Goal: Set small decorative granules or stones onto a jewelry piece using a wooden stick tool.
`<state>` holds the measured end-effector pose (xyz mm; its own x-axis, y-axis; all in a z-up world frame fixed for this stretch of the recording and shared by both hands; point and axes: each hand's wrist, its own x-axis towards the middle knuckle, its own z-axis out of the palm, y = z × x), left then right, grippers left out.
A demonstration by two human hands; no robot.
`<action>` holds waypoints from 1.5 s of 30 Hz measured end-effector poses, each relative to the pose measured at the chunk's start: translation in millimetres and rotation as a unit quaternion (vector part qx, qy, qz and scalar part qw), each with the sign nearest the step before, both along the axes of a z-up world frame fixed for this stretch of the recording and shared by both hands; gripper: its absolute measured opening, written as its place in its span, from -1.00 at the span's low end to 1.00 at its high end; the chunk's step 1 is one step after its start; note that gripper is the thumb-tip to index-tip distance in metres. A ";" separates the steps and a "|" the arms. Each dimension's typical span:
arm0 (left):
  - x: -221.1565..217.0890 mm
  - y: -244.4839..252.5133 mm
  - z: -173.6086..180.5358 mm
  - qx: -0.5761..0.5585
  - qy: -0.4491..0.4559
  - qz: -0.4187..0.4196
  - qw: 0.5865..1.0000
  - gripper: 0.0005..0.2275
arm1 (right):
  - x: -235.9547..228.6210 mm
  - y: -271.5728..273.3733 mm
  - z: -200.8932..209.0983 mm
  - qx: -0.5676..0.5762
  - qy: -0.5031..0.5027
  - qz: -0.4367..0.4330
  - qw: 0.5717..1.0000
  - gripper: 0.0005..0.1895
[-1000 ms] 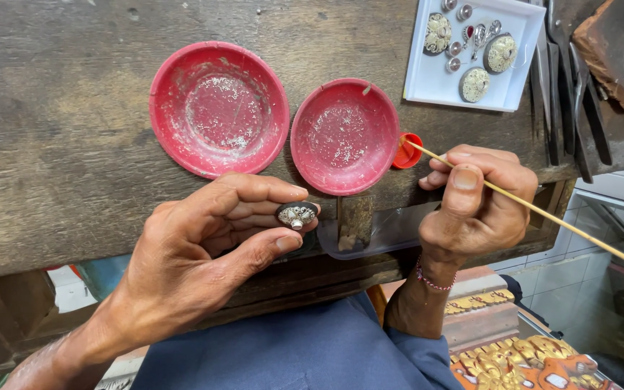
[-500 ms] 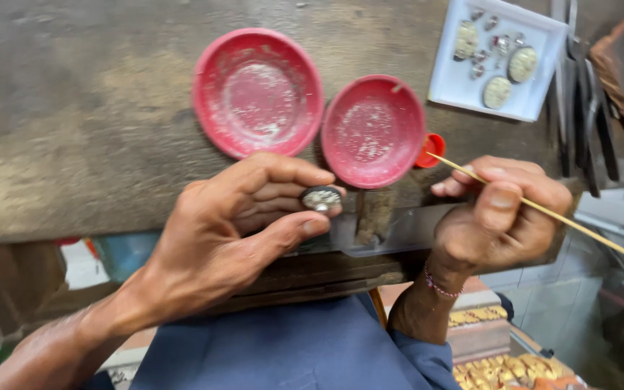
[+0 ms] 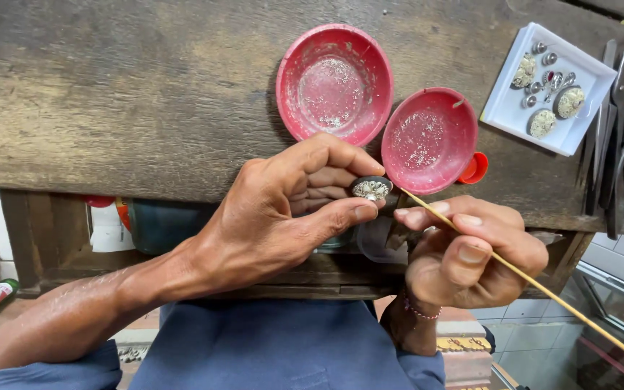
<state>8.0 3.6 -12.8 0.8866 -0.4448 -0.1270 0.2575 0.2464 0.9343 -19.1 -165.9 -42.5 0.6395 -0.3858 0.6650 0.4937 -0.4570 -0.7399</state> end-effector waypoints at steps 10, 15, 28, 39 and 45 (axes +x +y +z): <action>-0.3 1.0 -3.0 -0.002 -0.025 -0.001 1.000 -0.76 | 2.3 7.7 -4.2 0.003 -0.025 0.011 1.000 -0.76; 0.5 2.3 -2.5 0.003 -0.025 -0.009 1.000 -0.76 | 1.2 10.3 -4.0 -0.002 -0.022 0.012 1.000 -0.76; -0.4 2.7 -3.0 -0.009 -0.027 -0.007 1.000 -0.76 | 2.4 14.1 -3.1 -0.010 -0.031 0.012 0.999 -0.76; -0.2 2.4 -3.6 0.009 -0.033 -0.006 0.999 -0.77 | 0.5 10.8 -1.4 -0.034 -0.016 0.031 0.999 -0.78; -0.2 2.7 -3.5 0.012 -0.035 -0.004 0.999 -0.77 | -0.6 9.9 -2.3 -0.037 -0.011 0.024 0.999 -0.77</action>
<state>7.9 6.3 -16.4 0.8901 -0.4496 -0.0752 0.1929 0.2220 0.9558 -19.7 -156.0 -44.8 0.6410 -0.3042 0.7047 0.5316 -0.4863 -0.6935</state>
